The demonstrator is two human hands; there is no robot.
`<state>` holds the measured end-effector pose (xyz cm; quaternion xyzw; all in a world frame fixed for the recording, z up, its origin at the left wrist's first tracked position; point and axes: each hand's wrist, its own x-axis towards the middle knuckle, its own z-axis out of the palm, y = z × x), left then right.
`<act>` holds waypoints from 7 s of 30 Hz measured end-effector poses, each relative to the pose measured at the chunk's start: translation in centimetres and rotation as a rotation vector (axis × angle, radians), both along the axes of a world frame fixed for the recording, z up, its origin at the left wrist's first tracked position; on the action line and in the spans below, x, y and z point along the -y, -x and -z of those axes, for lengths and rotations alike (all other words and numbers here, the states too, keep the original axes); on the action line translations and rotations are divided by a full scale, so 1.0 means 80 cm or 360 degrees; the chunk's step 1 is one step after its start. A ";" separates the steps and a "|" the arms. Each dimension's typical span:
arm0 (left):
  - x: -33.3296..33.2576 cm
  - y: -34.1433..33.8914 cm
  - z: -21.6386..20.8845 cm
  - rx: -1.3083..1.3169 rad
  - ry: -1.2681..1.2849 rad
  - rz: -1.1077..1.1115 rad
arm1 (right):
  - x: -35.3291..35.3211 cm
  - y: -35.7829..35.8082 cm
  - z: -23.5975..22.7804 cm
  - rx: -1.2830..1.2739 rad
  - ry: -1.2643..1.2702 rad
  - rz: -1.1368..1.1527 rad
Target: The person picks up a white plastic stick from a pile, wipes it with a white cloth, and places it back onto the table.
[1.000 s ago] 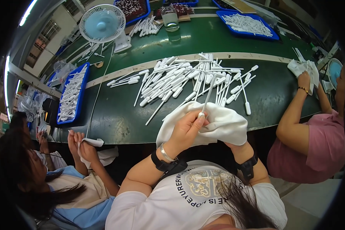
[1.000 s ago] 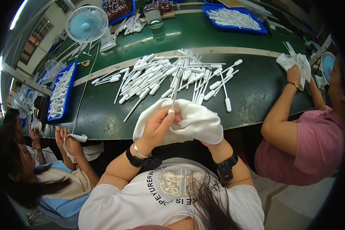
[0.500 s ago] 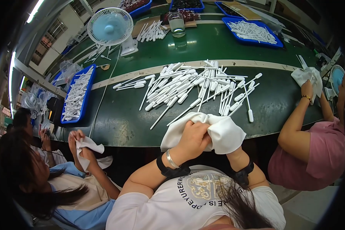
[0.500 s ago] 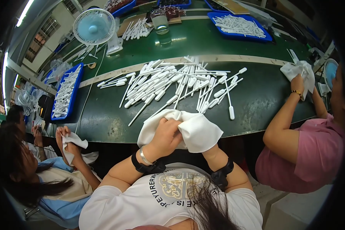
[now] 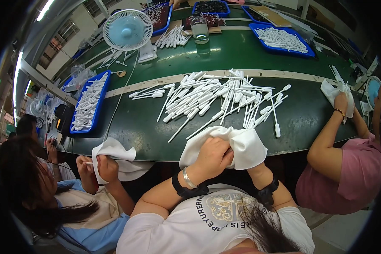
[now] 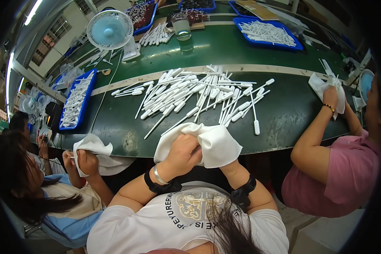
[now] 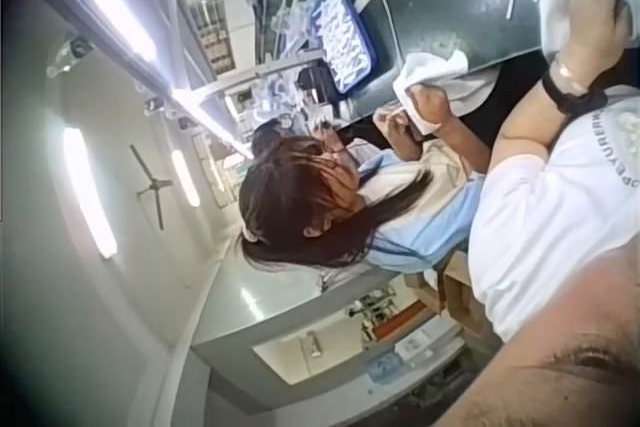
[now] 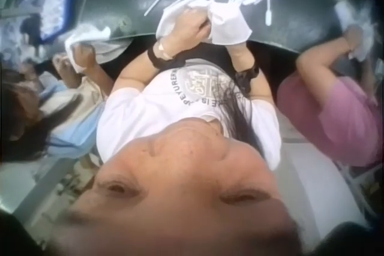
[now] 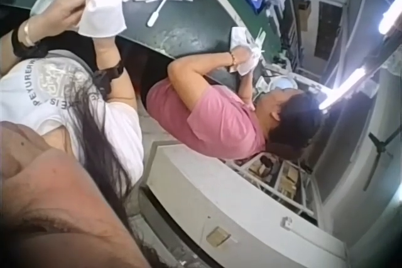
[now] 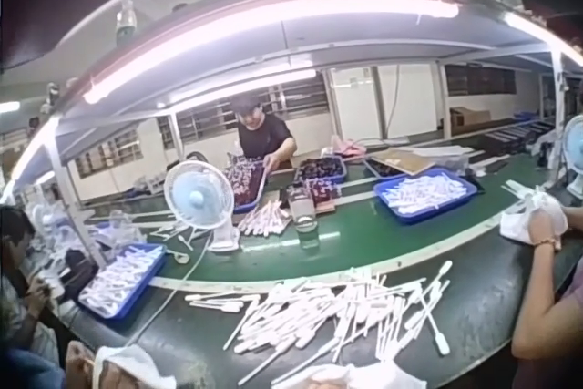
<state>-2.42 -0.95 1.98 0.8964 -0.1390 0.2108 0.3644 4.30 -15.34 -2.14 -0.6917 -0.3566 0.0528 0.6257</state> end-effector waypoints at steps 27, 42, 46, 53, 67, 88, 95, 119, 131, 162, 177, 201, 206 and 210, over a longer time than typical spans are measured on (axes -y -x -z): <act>-0.025 0.005 -0.007 0.0414 -0.0408 -0.0301 | -0.016 -0.022 -0.012 -0.0736 -0.0692 0.0013; -0.039 0.025 0.006 -0.0051 0.0032 -0.0265 | 0.008 -0.033 0.039 -0.0314 -0.0538 0.0193; -0.038 0.024 -0.003 -0.0548 0.0171 -0.0069 | 0.012 -0.027 0.028 -0.0458 -0.0578 -0.0036; -0.067 0.022 -0.007 -0.1356 0.1107 0.0363 | 0.012 -0.030 0.014 0.0072 0.0065 0.0418; -0.035 0.014 -0.001 -0.1370 0.1923 0.0381 | -0.019 -0.005 -0.001 -0.1431 -0.0734 -0.1106; -0.032 0.012 0.006 -0.1286 0.1872 0.0383 | -0.022 0.000 -0.028 -0.1218 -0.0555 -0.0842; -0.034 0.006 -0.040 -0.1268 0.1020 0.0022 | -0.022 -0.005 -0.015 -0.0191 -0.0422 -0.0302; -0.015 -0.022 -0.021 -0.0174 0.1399 -0.0091 | -0.052 0.002 -0.019 0.0055 -0.0163 -0.0014; -0.013 -0.020 -0.020 -0.0219 0.1194 -0.0115 | -0.046 0.005 -0.016 -0.0175 -0.0188 0.0076; 0.010 -0.028 -0.004 -0.0193 0.2044 0.0037 | -0.044 0.010 0.017 -0.0673 -0.0756 0.0148; -0.005 -0.030 -0.039 -0.0304 0.0899 -0.0171 | -0.034 -0.008 0.000 -0.0125 -0.0256 0.0266; -0.035 -0.016 -0.019 -0.1127 0.1993 0.0248 | -0.024 -0.001 0.018 -0.0361 -0.0645 0.0279; -0.023 -0.007 -0.030 -0.1183 0.1892 0.0364 | -0.027 -0.009 0.026 -0.0645 -0.0687 0.0288; -0.019 -0.006 -0.031 -0.1251 0.1615 0.0462 | -0.027 -0.007 0.020 -0.0516 -0.0658 0.0137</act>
